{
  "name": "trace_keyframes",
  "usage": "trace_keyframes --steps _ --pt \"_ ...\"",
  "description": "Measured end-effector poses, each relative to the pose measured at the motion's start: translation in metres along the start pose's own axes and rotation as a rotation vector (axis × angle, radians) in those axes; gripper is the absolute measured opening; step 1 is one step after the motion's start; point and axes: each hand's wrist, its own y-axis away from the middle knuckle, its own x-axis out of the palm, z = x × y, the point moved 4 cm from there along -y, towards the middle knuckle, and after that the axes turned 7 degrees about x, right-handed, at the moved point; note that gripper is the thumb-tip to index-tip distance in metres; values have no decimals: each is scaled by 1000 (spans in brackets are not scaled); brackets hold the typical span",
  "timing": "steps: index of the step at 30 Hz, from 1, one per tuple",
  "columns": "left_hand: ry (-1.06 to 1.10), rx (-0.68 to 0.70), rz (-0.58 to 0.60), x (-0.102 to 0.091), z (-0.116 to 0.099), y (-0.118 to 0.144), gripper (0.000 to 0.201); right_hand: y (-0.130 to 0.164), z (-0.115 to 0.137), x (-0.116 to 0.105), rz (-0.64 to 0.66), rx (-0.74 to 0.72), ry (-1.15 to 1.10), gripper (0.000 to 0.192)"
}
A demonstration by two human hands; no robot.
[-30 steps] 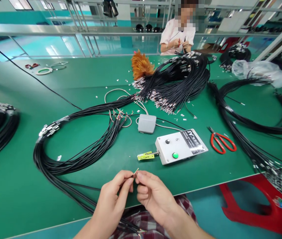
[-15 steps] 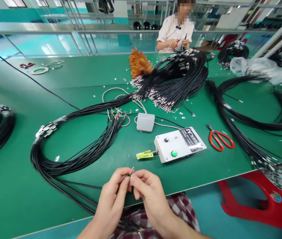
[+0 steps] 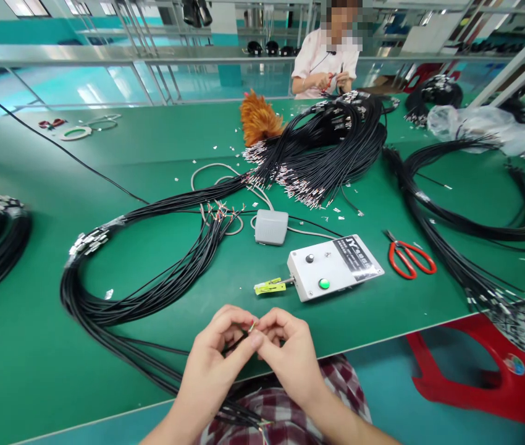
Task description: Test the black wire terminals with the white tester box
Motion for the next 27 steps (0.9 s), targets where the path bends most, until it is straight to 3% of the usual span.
trace_keyframes --steps 4,9,12,19,21,27 --pt "-24 8 -36 7 -2 -2 14 2 8 -7 -32 -161 230 8" --pt "-93 42 -43 12 -4 2 12 1 13 -11 12 -137 288 14" --pt "-212 196 -16 14 -5 4 10 0 15 -12 35 -133 313 11" --pt "-491 641 26 9 -4 7 29 -3 10 -14 121 -9 240 4" --pt "-507 639 28 8 -4 7 27 -3 11 -16 134 -10 258 4" --pt "-479 466 -6 10 -5 8 17 -3 23 -23 98 -176 547 11"
